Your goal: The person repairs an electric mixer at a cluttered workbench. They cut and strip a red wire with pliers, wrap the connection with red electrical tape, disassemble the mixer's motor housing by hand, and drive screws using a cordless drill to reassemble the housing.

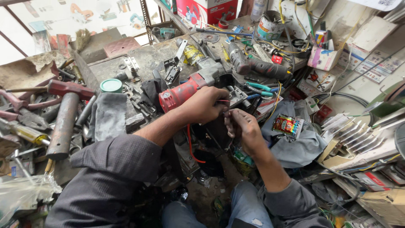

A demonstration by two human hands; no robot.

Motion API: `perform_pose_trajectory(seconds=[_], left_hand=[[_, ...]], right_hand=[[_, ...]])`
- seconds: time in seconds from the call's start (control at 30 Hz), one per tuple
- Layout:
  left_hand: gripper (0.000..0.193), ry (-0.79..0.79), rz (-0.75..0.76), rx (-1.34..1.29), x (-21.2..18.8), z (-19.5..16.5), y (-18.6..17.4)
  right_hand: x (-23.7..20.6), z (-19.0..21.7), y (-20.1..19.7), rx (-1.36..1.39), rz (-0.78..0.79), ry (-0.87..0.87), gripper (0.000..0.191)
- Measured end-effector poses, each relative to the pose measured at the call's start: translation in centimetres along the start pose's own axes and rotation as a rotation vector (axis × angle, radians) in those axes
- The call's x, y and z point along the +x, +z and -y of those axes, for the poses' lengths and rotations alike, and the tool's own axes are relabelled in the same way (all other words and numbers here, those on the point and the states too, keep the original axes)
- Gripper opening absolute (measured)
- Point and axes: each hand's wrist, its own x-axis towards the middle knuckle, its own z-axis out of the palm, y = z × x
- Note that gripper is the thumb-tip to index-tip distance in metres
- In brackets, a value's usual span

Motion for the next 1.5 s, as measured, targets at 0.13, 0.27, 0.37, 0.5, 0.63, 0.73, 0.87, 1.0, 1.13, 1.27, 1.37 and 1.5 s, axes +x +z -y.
perform_pose_trajectory(seconds=[0.13,0.27,0.37,0.5,0.63,0.73,0.87,1.0,1.13,1.27,1.37,1.5], left_hand=[[0.018,-0.041,0.005,-0.032,0.0,-0.1,-0.1],[0.018,0.013,0.036,0.001,0.0,0.0,0.1],[0.02,0.033,0.034,0.004,0.0,0.0,0.1],[0.022,0.038,0.04,-0.013,0.0,0.0,-0.1],[0.021,-0.009,0.001,-0.029,0.1,-0.1,-0.1],[0.024,-0.034,0.002,-0.072,0.2,0.0,-0.1],[0.021,-0.066,0.006,-0.059,0.3,0.3,0.1],[0.018,0.012,-0.011,-0.028,0.4,0.7,0.4],[0.022,-0.002,-0.06,-0.047,0.4,0.9,0.5],[0.023,-0.069,-0.053,-0.034,0.6,1.0,0.5],[0.025,-0.068,-0.04,-0.048,0.5,1.0,0.5],[0.026,-0.07,-0.034,-0.073,0.3,0.9,0.5]], right_hand=[[-1.0,0.6,1.3,-0.973,-0.169,-0.715,0.021],[-0.7,0.2,1.0,-1.212,-0.246,-0.906,0.012],[0.0,-1.0,-0.2,-0.569,-0.152,-0.223,0.016],[1.0,-1.1,-2.0,0.066,0.075,0.057,0.023],[0.2,-0.2,-1.0,-0.264,-0.008,-0.215,0.028],[-0.3,0.7,0.3,-0.962,-0.2,-0.769,0.02],[0.0,0.5,0.9,-0.896,-0.23,-0.605,0.01],[0.9,-0.3,-0.5,-0.27,-0.081,-0.117,0.01],[1.4,0.2,-1.9,0.218,0.089,0.213,0.014],[0.4,0.7,-0.3,-0.489,-0.082,-0.312,0.019],[0.2,1.7,0.9,-1.071,-0.152,-0.882,0.022],[0.8,2.3,1.2,-1.259,-0.21,-1.027,0.01]])
